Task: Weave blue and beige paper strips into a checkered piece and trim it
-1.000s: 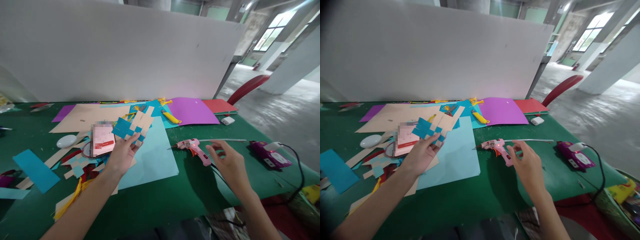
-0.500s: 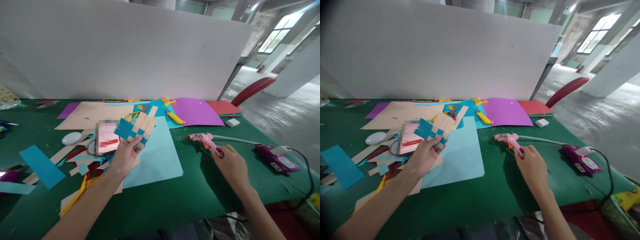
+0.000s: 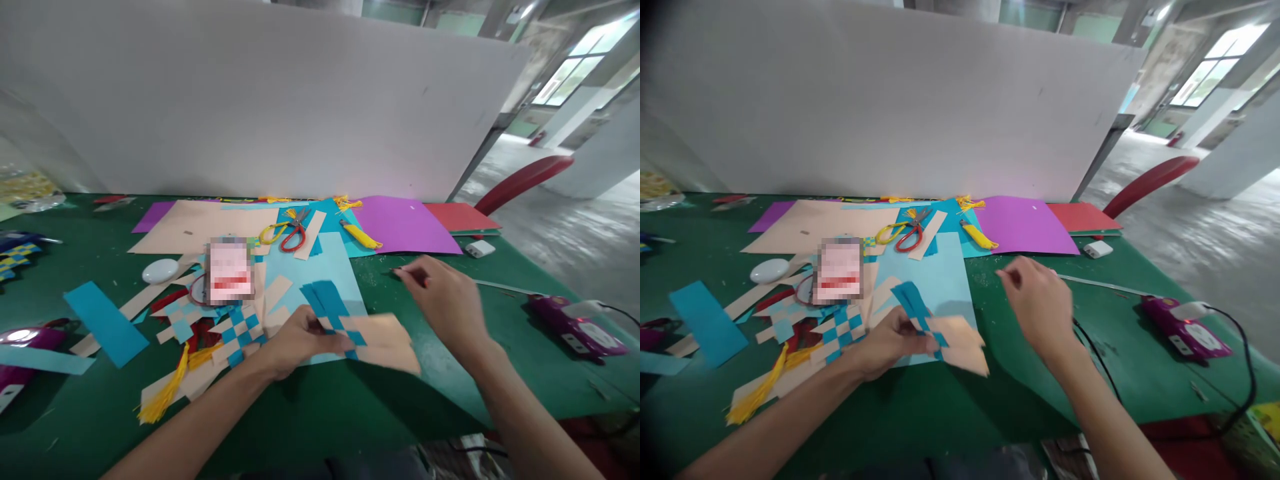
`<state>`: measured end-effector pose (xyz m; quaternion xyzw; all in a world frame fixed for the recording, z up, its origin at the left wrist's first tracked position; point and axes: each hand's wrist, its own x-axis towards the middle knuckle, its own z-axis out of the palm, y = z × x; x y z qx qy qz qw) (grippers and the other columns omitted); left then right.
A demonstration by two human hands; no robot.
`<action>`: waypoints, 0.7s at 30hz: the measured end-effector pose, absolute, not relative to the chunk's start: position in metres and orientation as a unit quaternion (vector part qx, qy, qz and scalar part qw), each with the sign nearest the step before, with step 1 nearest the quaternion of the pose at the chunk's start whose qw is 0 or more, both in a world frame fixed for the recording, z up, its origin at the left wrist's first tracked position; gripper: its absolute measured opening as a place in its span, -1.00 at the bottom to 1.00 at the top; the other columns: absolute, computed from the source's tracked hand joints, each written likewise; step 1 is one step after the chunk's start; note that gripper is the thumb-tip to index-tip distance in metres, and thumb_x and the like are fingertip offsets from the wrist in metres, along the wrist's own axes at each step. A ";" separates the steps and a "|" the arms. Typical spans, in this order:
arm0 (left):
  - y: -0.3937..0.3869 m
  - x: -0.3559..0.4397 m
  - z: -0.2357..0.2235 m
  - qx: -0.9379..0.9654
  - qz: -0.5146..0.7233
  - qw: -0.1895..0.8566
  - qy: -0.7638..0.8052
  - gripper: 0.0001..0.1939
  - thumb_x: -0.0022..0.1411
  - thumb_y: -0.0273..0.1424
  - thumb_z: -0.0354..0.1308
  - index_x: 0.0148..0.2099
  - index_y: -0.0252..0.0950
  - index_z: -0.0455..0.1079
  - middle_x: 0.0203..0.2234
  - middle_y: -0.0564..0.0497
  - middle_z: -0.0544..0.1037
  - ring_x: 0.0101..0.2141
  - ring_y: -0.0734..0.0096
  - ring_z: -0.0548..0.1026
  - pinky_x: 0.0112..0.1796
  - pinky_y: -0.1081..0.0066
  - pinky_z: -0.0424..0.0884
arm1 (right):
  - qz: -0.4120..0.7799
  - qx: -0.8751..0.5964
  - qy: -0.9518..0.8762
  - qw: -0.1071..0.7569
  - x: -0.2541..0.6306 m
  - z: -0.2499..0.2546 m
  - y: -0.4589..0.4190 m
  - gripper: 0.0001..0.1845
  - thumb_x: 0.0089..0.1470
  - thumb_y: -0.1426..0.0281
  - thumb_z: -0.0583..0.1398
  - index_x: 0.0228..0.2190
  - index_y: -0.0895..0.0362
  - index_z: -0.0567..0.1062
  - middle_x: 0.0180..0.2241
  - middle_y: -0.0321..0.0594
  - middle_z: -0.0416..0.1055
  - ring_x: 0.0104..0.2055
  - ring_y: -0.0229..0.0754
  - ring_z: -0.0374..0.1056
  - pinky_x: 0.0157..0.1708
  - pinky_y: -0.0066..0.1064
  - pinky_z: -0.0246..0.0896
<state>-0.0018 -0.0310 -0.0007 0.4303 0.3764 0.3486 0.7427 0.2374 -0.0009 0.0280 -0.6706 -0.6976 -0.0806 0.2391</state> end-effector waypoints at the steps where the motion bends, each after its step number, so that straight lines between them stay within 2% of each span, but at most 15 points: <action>1: -0.030 -0.001 -0.003 0.364 0.397 0.746 0.391 -0.74 -0.21 -0.39 0.47 -0.50 -0.32 0.45 -0.57 0.08 0.54 -0.50 0.48 0.49 -0.39 0.49 0.42 | -0.047 -0.661 -0.714 0.224 0.218 0.036 0.013 -0.67 0.15 0.14 0.09 -0.50 0.09 0.43 -0.51 -0.24 0.45 -0.47 -0.19 0.31 -0.48 -0.40 -0.02; 3: -0.028 0.001 -0.007 0.234 0.481 0.741 0.406 -0.68 -0.25 -0.42 0.50 -0.50 -0.29 0.39 -0.55 0.13 0.54 -0.47 0.48 0.51 -0.37 0.48 0.45 | 0.033 -0.614 -0.769 0.177 0.180 0.045 0.046 -0.62 0.17 0.12 0.07 -0.50 0.11 0.44 -0.50 -0.22 0.46 -0.46 -0.19 0.32 -0.48 -0.41 -0.02; 5: -0.027 0.001 -0.009 0.166 0.512 0.750 0.384 -0.66 -0.27 -0.45 0.50 -0.51 -0.29 0.36 -0.56 0.15 0.53 -0.45 0.48 0.53 -0.35 0.48 0.47 | 0.096 -0.578 -0.796 0.151 0.144 0.046 0.080 -0.72 0.17 0.20 0.09 -0.35 0.12 0.48 -0.33 -0.15 0.51 -0.29 -0.14 0.39 -0.39 -0.42 0.07; 6: -0.027 0.001 -0.009 0.163 0.509 0.764 0.363 -0.66 -0.27 -0.45 0.50 -0.53 -0.30 0.35 -0.58 0.15 0.52 -0.47 0.49 0.52 -0.34 0.47 0.47 | 0.106 -0.569 -0.802 0.148 0.127 0.045 0.095 -0.76 0.16 0.23 0.11 -0.26 0.11 0.48 -0.26 -0.15 0.52 -0.20 -0.13 0.40 -0.33 -0.43 0.11; 9: -0.030 -0.002 -0.005 0.219 0.456 0.809 0.298 -0.70 -0.25 -0.43 0.50 -0.54 -0.33 0.40 -0.62 0.11 0.50 -0.51 0.49 0.50 -0.30 0.42 0.48 | 0.119 -0.570 -0.800 0.144 0.079 0.034 0.131 -0.71 0.17 0.26 0.08 -0.11 0.10 0.43 -0.14 -0.10 0.49 -0.09 -0.05 0.39 -0.24 -0.37 0.19; 12: -0.033 -0.006 0.002 0.274 0.414 0.835 0.236 -0.72 -0.21 -0.40 0.48 -0.41 -0.35 0.50 -0.50 0.01 0.57 -0.40 0.38 0.54 -0.22 0.35 0.47 | 0.132 -0.599 -0.778 0.132 0.040 0.024 0.153 -0.57 0.17 0.20 0.07 -0.03 0.20 0.36 -0.09 0.06 0.46 -0.05 0.05 0.39 -0.17 -0.24 0.24; 15: -0.032 -0.010 0.005 0.293 0.418 0.838 0.194 -0.78 -0.14 -0.39 0.44 -0.40 -0.34 0.51 -0.48 0.02 0.56 -0.35 0.38 0.53 -0.15 0.34 0.43 | 0.146 -0.633 -0.751 0.117 0.012 0.018 0.169 -0.47 0.16 0.17 0.09 0.02 0.29 0.31 -0.05 0.17 0.42 -0.02 0.08 0.37 -0.12 -0.18 0.25; 21: -0.029 -0.014 -0.001 0.286 0.423 0.832 0.216 -0.71 -0.17 -0.34 0.46 -0.36 -0.32 0.52 -0.52 0.03 0.56 -0.45 0.46 0.50 -0.28 0.45 0.42 | 0.147 -0.660 -0.730 0.094 -0.002 0.010 0.183 -0.38 0.08 0.23 0.19 0.08 0.34 0.26 0.02 0.25 0.35 0.08 0.12 0.29 -0.05 -0.16 0.24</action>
